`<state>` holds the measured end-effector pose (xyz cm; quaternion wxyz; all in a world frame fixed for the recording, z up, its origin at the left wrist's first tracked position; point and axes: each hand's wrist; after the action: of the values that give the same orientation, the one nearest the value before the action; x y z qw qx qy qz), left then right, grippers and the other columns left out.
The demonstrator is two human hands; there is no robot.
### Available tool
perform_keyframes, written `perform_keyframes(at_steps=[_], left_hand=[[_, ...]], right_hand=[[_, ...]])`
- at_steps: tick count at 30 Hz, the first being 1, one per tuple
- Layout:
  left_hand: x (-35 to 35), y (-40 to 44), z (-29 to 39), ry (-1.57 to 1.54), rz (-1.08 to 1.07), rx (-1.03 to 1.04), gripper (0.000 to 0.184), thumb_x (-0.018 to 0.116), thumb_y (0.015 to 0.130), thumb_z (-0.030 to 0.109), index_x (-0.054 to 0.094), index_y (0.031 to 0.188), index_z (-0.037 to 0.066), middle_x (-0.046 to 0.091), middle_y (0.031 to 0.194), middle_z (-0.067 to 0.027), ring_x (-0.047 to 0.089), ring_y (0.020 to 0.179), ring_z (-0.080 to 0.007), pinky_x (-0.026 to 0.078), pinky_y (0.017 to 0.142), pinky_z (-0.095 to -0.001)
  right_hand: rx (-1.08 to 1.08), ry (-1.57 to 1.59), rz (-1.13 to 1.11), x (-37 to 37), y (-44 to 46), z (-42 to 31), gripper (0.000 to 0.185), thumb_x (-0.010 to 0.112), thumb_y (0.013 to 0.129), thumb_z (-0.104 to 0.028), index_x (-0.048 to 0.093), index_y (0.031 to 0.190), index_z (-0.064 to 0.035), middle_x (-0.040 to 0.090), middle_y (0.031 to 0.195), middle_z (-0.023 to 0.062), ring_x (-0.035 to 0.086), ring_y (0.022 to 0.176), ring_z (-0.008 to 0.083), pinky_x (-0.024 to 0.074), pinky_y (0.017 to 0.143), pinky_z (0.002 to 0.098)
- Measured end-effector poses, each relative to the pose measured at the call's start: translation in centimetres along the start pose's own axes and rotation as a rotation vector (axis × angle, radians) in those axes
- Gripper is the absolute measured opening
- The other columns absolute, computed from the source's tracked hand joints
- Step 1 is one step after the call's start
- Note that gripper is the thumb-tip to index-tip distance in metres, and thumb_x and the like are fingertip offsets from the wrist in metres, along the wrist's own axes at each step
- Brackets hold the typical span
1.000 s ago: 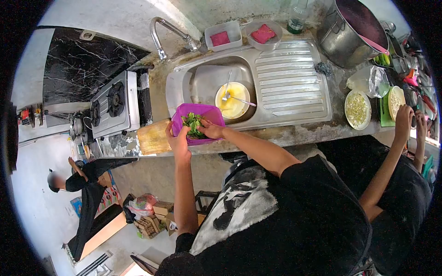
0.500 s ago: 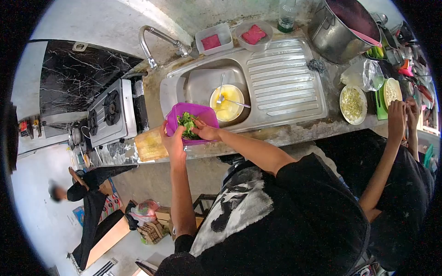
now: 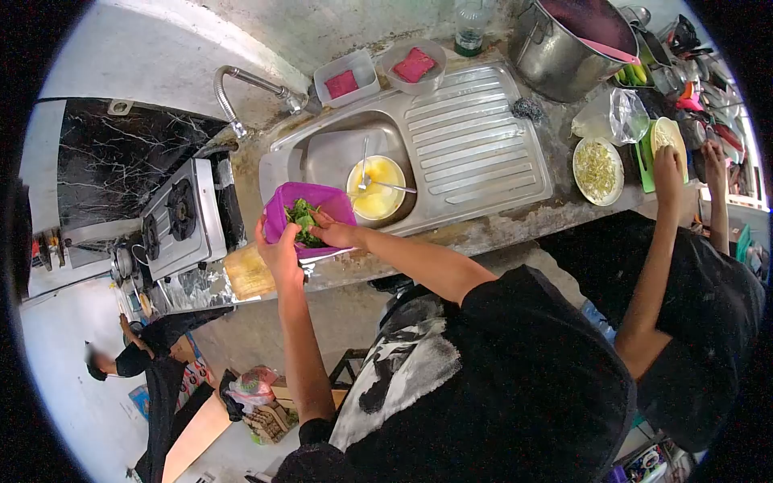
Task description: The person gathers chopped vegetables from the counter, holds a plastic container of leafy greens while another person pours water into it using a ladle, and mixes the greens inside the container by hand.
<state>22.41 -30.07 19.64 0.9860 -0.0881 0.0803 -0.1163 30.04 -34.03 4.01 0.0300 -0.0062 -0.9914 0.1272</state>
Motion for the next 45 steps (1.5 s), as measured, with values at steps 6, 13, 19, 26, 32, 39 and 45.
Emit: perform_keyframes(at_steps=[6,13,19,26,32,39,45], left_hand=[[0.0,0.4,1.2,0.025,0.031,0.051,0.07,0.072,0.071,-0.004,0.045,0.136,-0.001,0.06,0.122,-0.0127,0.061,0.107,-0.0222,0.05,0.095,-0.0342],[-0.1,1.0,1.4,0.03,0.022,0.076,0.071,0.073,0.07,-0.005,0.045,0.136,-0.001,0.058,0.125,-0.0128,0.059,0.11,-0.0214,0.049,0.095,-0.0338],[-0.3,1.3,1.0,0.038,0.013,0.074,0.069,0.073,0.07,-0.005,0.046,0.134,-0.001,0.059,0.122,-0.0127,0.06,0.108,-0.0211,0.049,0.094,-0.0338],[0.0,1.7,0.6,0.078,0.021,0.034,0.067,0.073,0.068,-0.005,0.049,0.131,-0.002,0.063,0.114,-0.0118,0.063,0.099,-0.0191,0.05,0.088,-0.0323],[0.5,2.7,-0.5,0.173,0.027,0.052,0.063,0.075,0.067,-0.002,0.053,0.127,-0.003,0.065,0.108,-0.0122,0.064,0.093,-0.0185,0.052,0.083,-0.0324],[1.6,3.3,-0.6,0.22,0.008,0.067,0.064,0.078,0.065,0.004,0.056,0.125,-0.004,0.066,0.105,-0.0145,0.064,0.095,-0.0198,0.052,0.084,-0.0339],[1.5,4.9,-1.8,0.415,0.044,0.14,0.069,0.082,0.06,0.014,0.06,0.123,-0.001,0.066,0.109,-0.0194,0.066,0.097,-0.0282,0.052,0.086,-0.04]], right_hand=[[-0.073,-0.016,-0.031,0.8,2.8,1.8,0.077,0.035,0.104,-0.054,0.006,0.16,-0.0099,0.007,0.164,0.0232,0.002,0.154,0.0345,0.0087,0.124,0.042],[0.004,-0.055,-0.086,-0.5,1.2,-2.2,0.077,0.033,0.105,-0.054,0.005,0.16,-0.0092,0.003,0.166,0.0192,-0.001,0.153,0.0351,0.0076,0.125,0.0424],[-0.038,-0.022,-0.037,0.9,2.4,0.4,0.072,0.032,0.106,-0.05,0.011,0.159,-0.0071,0.007,0.165,0.0202,-0.001,0.154,0.0325,0.0068,0.125,0.0406],[-0.081,0.082,-0.051,2.0,3.6,3.5,0.07,0.034,0.106,-0.049,0.006,0.16,-0.0134,0.011,0.165,0.0172,0.006,0.153,0.0342,0.0122,0.124,0.0425],[0.092,0.354,-0.051,0.6,-0.6,-1.9,0.063,0.035,0.107,-0.043,0.012,0.16,-0.0178,0.024,0.161,0.013,0.023,0.148,0.0278,0.0224,0.12,0.041],[0.209,0.429,0.017,0.3,-1.6,-3.1,0.062,0.035,0.108,-0.044,0.013,0.16,-0.018,0.027,0.16,0.0098,0.027,0.147,0.0242,0.0273,0.118,0.0388],[0.27,0.526,0.004,-0.9,-3.1,-6.8,0.063,0.039,0.108,-0.042,0.014,0.159,-0.0163,0.035,0.155,0.0077,0.035,0.141,0.0187,0.0329,0.114,0.0341]])
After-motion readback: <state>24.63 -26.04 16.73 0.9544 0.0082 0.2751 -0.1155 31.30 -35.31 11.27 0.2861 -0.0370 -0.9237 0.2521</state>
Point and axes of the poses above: each hand's wrist, its own y-axis towards the middle knuckle, its own x-axis out of the palm, z = x × y
